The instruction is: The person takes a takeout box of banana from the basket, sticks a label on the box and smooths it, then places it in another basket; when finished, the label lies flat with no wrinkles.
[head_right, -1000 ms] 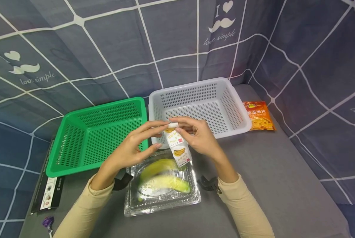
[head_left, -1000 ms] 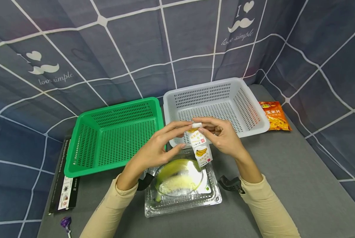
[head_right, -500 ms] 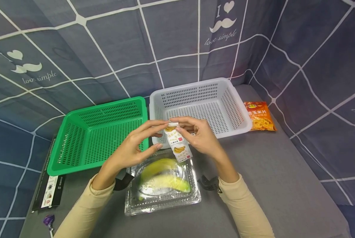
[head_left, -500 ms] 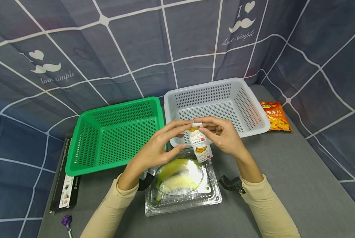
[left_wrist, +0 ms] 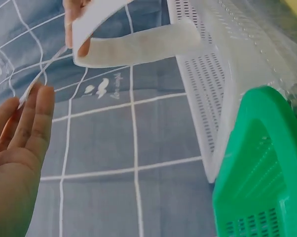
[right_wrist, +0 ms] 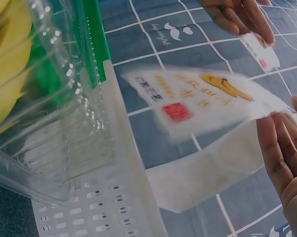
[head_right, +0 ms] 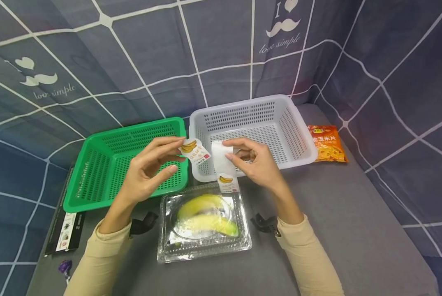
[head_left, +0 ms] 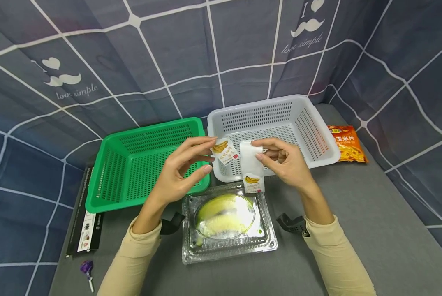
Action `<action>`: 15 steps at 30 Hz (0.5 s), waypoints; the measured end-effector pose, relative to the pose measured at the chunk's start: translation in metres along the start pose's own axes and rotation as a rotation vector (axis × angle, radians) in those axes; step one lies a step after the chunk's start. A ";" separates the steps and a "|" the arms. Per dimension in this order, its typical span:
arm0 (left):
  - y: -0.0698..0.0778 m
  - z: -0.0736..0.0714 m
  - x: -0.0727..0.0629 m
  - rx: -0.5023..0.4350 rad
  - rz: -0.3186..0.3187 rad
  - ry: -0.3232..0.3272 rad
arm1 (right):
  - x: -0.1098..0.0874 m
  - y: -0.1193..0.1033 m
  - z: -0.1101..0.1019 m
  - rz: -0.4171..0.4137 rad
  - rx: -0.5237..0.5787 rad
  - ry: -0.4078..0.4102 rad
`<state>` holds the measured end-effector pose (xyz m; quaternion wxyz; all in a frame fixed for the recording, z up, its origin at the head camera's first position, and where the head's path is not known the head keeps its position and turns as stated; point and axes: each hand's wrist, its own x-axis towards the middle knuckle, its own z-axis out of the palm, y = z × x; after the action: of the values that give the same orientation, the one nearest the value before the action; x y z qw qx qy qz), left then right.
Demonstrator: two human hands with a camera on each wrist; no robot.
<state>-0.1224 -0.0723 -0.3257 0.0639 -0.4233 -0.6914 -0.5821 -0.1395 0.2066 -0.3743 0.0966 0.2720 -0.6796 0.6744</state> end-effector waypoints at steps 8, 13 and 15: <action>0.006 -0.013 -0.032 -0.133 -0.005 0.003 | 0.000 0.000 -0.005 0.007 0.043 0.037; 0.004 -0.013 -0.061 -0.034 -0.125 -0.065 | 0.000 0.000 -0.005 0.011 0.070 0.008; 0.003 -0.011 -0.070 0.006 -0.178 -0.095 | 0.000 0.000 -0.005 0.020 0.075 -0.007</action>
<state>-0.0803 -0.1183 -0.3606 -0.0197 -0.3869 -0.7302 -0.5628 -0.1407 0.2115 -0.3737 0.0771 0.2711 -0.6570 0.6992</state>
